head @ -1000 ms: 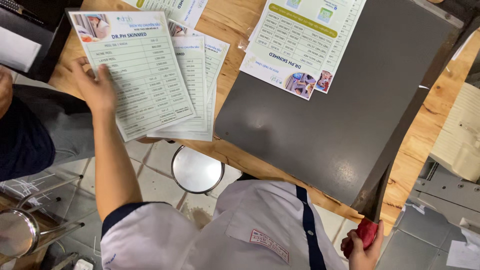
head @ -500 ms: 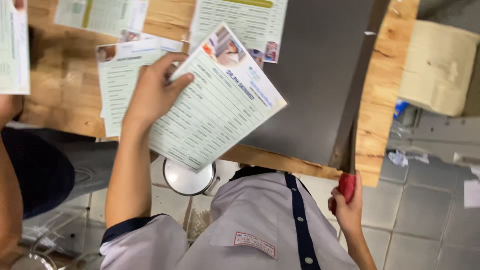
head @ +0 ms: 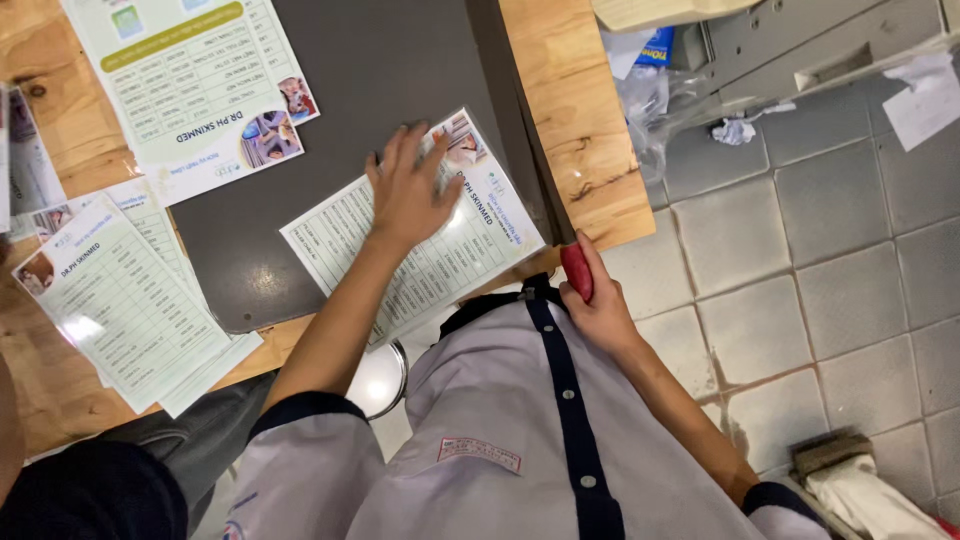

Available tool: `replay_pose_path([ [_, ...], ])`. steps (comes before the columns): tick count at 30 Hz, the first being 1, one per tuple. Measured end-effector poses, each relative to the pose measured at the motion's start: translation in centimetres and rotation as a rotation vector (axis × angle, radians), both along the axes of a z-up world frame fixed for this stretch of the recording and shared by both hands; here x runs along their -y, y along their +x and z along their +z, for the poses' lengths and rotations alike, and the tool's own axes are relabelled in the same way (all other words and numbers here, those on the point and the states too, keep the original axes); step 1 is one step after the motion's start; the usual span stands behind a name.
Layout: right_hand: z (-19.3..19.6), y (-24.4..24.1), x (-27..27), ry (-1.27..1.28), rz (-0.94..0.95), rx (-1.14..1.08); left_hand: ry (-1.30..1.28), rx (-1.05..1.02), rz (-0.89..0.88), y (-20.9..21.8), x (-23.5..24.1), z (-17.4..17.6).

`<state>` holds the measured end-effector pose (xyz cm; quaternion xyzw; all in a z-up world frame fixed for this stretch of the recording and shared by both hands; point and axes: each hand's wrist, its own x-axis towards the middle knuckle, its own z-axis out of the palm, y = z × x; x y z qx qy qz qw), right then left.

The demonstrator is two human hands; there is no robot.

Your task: The person uses a long knife to cut printed papers on a wooden board. They hold each sheet with their left hand and draw the knife along the edge to trim it, then move the cut sheet aside and repeat the process with the next sheet.

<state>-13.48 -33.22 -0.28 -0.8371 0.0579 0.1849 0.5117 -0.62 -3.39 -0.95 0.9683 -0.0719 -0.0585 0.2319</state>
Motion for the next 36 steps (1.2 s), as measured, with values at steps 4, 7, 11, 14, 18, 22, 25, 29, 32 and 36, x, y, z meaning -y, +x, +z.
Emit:
replay_pose_path([
  [4,1.8,0.7,-0.3,0.022,0.006,-0.034,0.066,-0.086,-0.046,0.7,3.2,-0.5],
  [7,4.5,1.2,-0.2,0.006,0.015,-0.035,0.087,-0.180,-0.080,0.6,3.4,-0.2],
  [11,8.9,1.6,0.2,-0.043,0.029,-0.127,0.098,-0.164,-0.132,0.7,3.9,-0.1],
  [14,12.0,2.3,0.3,-0.075,0.047,-0.150,0.101,-0.153,-0.143,1.7,4.3,-0.4],
  [18,15.3,2.9,0.5,-0.024,0.134,0.016,0.141,-0.184,-0.154,4.1,4.1,-0.8],
  [22,16.9,3.4,0.4,-0.089,0.105,-0.119,0.108,-0.153,-0.101,6.9,4.3,-1.1],
  [25,17.0,3.6,0.1,-0.158,0.047,-0.288,0.098,-0.119,-0.107,8.1,4.3,-1.5],
  [29,16.5,3.4,-0.3,-0.113,0.038,-0.184,0.080,-0.083,-0.119,8.4,4.1,-1.8],
  [32,15.7,3.5,-0.2,-0.136,0.016,-0.235,0.065,-0.052,-0.126,8.9,4.0,-2.2],
  [36,14.5,2.9,0.0,-0.139,0.023,-0.271,0.058,-0.042,-0.128,8.2,3.7,-3.1],
])
